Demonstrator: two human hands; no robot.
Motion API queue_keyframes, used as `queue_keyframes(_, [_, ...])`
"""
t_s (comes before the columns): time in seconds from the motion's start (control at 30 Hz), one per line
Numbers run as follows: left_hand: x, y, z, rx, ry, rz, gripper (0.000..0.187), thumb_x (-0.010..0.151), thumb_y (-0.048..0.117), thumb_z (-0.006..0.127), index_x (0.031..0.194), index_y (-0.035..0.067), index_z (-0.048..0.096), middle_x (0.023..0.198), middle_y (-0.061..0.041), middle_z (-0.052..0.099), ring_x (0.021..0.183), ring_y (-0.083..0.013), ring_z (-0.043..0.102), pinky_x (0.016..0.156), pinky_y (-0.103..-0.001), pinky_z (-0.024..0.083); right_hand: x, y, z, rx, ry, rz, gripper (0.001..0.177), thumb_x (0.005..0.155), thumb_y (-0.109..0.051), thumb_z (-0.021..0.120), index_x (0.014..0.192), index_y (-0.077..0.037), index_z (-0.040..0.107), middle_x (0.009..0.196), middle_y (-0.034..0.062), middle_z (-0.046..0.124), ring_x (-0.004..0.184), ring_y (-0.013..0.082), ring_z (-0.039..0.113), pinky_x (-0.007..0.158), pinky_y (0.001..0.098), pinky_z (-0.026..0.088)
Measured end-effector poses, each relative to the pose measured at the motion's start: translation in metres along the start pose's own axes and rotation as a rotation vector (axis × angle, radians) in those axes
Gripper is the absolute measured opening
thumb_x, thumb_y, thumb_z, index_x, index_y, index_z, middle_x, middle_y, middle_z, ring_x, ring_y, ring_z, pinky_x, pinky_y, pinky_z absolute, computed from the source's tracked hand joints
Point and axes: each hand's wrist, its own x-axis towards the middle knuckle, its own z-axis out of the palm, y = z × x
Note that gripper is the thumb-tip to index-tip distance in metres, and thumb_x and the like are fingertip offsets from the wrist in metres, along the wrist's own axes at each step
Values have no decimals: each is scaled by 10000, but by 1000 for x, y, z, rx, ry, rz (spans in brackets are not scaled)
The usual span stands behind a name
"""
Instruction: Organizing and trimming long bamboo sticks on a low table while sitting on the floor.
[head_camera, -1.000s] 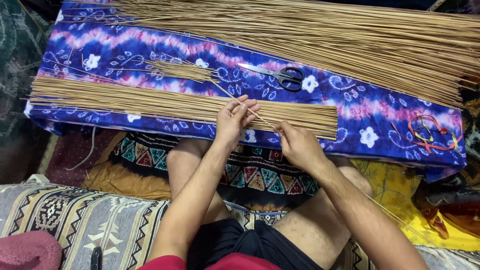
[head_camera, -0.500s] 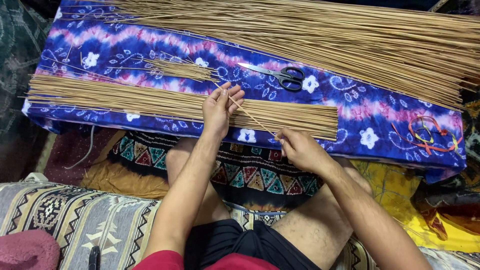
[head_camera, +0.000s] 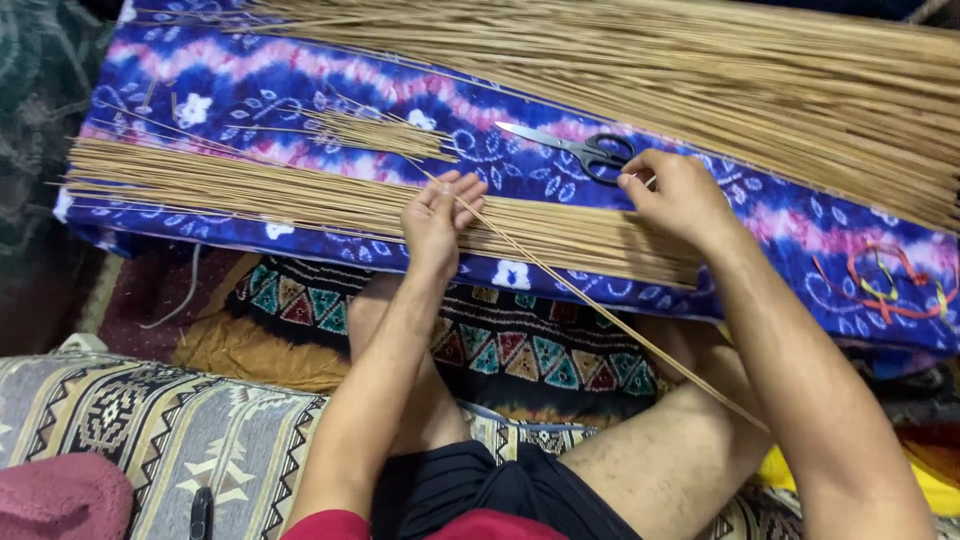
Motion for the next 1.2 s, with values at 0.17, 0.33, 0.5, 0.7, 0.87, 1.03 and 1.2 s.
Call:
queue_keyframes(0.17, [8,0,-8,-12,22,-7,261,1086,81,477,1302,-46,552,1250,-301,688,1128,-391,714,932,-483,638,-49,-38,5,119,-156,24,279,947,-189,629,1121,-23,770,977,249,775,994,468,721,880,556,546])
queue_keyframes(0.33, [-2,-7,11,-24,12,-6,247,1081,69,492,1280,-56,568,1226,-311,693,1099,-403,722,901,-474,647,-60,-51,21,156,-170,-10,274,917,-187,650,1103,-25,769,934,218,778,941,429,736,842,530,554])
queue_keyframes(0.5, [-10,5,18,-11,3,21,250,1086,57,455,1273,-66,566,1213,-323,693,1086,-409,719,890,-481,650,-8,14,34,-181,150,-97,186,970,-218,688,1092,-120,789,885,86,759,909,321,744,812,435,575])
queue_keyframes(0.7, [-19,-7,5,76,-11,6,251,1094,38,424,1270,-64,570,1183,-322,702,1046,-400,727,856,-453,653,50,42,62,-324,157,-165,243,925,-193,722,1145,-102,775,1056,119,729,1024,369,716,916,465,567])
queue_keyframes(0.87, [-20,-4,2,81,13,-3,255,1089,21,421,1267,-64,583,1169,-324,706,1030,-391,730,848,-440,658,75,56,73,-387,140,-169,316,865,-193,782,1165,-96,765,1056,117,712,1042,358,709,915,447,579])
queue_keyframes(1.03, [-18,-2,0,84,28,-6,264,1088,22,425,1274,-77,583,1164,-330,706,1020,-388,732,849,-428,656,88,49,66,-394,22,-99,312,849,-187,778,1135,-63,787,1035,172,721,1039,400,718,882,490,598])
queue_keyframes(1.2, [-11,-2,-5,98,21,22,259,1088,16,430,1273,-88,579,1143,-349,702,990,-403,736,827,-441,659,88,20,48,-432,-128,113,408,795,-291,752,1142,-83,806,1095,252,757,1098,451,717,898,554,577])
